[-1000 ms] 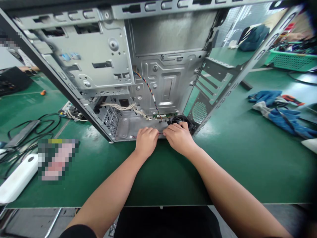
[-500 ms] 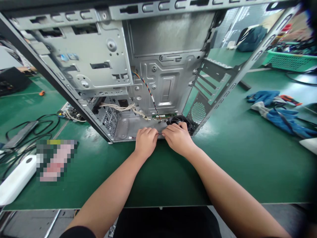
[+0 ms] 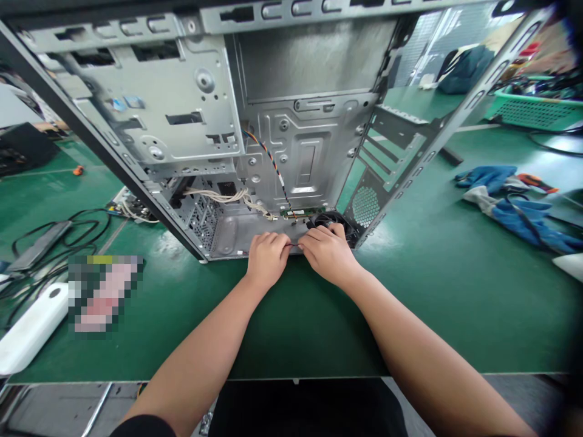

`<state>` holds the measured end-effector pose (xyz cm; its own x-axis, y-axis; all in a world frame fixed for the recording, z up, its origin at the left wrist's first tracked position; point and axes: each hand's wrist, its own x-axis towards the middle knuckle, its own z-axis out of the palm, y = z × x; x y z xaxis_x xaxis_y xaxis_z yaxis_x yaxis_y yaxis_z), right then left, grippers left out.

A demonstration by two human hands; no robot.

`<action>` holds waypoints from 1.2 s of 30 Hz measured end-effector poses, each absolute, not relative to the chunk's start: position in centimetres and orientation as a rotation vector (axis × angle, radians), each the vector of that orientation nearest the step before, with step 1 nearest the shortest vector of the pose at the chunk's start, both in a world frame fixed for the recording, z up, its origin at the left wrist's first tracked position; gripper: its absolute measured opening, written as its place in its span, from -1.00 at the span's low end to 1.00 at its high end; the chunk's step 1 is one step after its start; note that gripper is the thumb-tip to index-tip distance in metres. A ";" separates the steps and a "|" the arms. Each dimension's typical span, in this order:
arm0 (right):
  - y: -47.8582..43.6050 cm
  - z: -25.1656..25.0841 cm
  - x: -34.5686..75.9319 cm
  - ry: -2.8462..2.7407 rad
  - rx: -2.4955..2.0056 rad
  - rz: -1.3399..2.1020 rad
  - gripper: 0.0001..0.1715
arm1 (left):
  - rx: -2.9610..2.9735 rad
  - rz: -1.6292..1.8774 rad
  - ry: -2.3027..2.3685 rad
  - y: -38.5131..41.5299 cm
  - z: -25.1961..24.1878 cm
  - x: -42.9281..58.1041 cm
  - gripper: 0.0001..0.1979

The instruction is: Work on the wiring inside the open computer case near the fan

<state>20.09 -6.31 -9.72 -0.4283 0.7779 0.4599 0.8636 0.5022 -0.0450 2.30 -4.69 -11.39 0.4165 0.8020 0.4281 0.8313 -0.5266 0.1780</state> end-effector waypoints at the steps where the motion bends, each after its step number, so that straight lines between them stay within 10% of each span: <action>1: -6.3 -9.7 20.1 -2.325 -1.357 -0.274 -0.69 | -2.593 -0.728 -1.492 -4.7 -11.4 2.3 -0.94; 36: -6.3 -9.9 20.1 -2.324 -1.342 -0.266 -0.70 | -2.577 -0.631 -1.446 -4.9 -10.9 2.4 -0.85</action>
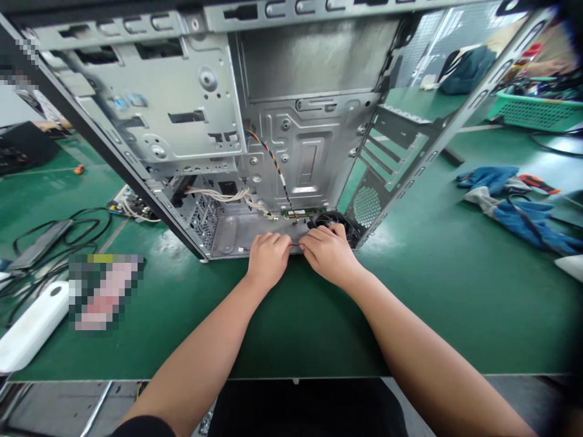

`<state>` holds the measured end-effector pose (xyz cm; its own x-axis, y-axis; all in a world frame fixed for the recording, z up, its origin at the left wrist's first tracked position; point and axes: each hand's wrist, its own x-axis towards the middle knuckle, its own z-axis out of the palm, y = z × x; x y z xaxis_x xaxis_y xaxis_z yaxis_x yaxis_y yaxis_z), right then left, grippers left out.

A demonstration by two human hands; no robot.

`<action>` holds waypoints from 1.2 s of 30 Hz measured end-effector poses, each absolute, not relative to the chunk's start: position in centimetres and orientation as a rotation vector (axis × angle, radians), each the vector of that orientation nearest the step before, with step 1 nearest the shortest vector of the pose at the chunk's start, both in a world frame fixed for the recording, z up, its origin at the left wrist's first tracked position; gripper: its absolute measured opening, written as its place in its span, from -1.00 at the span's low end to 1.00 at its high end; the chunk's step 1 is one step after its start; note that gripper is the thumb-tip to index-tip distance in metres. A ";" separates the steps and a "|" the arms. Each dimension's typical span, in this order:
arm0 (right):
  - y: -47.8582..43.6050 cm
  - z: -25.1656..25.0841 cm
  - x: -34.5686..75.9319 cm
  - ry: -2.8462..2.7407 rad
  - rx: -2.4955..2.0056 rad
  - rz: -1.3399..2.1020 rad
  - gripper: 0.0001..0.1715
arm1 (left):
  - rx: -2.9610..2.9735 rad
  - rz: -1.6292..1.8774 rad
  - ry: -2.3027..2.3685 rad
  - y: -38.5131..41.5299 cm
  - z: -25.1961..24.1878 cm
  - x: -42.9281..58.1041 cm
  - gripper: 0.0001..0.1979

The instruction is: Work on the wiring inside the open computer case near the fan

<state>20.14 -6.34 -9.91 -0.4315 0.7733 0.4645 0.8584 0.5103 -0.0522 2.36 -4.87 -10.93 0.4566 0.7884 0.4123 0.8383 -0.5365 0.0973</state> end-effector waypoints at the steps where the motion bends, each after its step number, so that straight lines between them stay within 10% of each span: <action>1: -6.3 -9.9 20.1 -2.325 -1.344 -0.269 -0.70 | -2.576 -0.644 -1.445 -4.9 -10.9 2.4 -0.86; 36: -6.4 -9.7 20.0 -2.339 -1.353 -0.281 -0.68 | -2.557 -0.607 -1.450 -5.1 -10.9 2.4 -0.86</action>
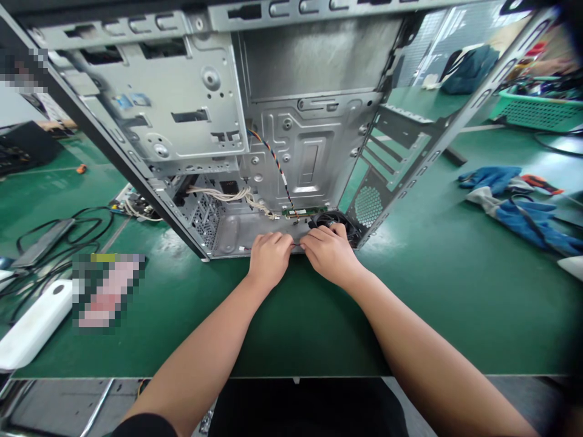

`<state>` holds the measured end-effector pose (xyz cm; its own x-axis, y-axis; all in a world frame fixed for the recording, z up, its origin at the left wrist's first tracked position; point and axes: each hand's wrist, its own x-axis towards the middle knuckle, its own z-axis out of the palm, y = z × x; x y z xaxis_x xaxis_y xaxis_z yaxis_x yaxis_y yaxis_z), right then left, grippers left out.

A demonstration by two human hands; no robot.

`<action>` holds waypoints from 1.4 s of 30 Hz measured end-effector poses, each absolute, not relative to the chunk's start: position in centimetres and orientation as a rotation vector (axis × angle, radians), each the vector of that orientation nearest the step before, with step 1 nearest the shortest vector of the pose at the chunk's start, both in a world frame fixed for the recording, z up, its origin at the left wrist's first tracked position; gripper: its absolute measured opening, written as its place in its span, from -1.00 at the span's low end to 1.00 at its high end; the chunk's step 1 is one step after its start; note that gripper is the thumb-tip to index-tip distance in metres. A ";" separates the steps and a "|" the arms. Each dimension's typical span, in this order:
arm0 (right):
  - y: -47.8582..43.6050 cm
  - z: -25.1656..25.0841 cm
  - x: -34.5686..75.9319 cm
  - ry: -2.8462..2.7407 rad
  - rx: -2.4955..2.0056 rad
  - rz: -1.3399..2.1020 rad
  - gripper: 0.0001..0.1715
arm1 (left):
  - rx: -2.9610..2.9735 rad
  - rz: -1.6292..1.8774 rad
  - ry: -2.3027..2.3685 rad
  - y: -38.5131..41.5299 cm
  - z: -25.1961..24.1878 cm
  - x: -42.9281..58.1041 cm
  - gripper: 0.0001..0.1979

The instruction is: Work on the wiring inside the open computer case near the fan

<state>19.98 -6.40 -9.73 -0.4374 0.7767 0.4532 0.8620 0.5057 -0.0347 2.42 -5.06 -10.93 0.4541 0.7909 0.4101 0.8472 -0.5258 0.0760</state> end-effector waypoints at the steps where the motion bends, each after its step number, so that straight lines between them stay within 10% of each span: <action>1: -6.4 -9.7 20.0 -2.339 -1.353 -0.283 -0.67 | -2.558 -0.622 -1.454 -5.1 -11.0 2.4 -0.87; 42: -6.4 -9.6 20.0 -2.342 -1.365 -0.264 -0.66 | -2.615 -0.759 -1.511 -5.0 -11.1 2.5 -0.96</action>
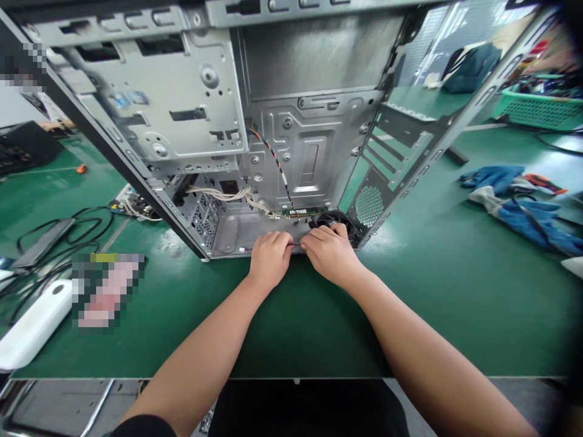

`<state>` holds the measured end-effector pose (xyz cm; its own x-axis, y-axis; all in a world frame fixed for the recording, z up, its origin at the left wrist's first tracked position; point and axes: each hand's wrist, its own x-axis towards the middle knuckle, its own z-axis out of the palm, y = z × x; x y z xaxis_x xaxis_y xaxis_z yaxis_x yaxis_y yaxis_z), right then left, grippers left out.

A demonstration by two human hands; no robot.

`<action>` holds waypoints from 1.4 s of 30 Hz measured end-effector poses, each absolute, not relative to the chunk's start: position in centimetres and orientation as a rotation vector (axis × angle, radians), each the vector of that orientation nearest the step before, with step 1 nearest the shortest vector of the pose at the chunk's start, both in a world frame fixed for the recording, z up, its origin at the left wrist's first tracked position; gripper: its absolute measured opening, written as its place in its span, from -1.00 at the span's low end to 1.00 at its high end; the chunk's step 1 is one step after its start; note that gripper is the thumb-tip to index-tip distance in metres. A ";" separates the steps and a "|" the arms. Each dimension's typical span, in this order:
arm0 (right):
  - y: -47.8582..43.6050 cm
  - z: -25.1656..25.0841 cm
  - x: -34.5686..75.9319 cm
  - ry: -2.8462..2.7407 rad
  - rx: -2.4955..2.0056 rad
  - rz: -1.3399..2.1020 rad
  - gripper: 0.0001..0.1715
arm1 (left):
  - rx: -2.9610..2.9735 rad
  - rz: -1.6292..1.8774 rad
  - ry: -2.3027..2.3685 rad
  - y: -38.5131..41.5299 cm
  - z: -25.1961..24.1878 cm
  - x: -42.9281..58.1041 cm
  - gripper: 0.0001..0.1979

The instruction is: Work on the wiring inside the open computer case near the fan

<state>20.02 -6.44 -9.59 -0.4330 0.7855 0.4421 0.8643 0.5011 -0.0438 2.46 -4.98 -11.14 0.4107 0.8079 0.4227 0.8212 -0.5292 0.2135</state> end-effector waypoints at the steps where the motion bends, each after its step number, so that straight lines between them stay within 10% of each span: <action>1: -6.4 -9.6 20.0 -2.340 -1.364 -0.266 -0.66 | -2.616 -0.766 -1.513 -5.0 -11.2 2.5 -0.97; 42: -6.4 -9.7 20.1 -2.347 -1.372 -0.296 -0.68 | -2.658 -0.861 -1.563 -4.9 -11.1 2.5 -0.94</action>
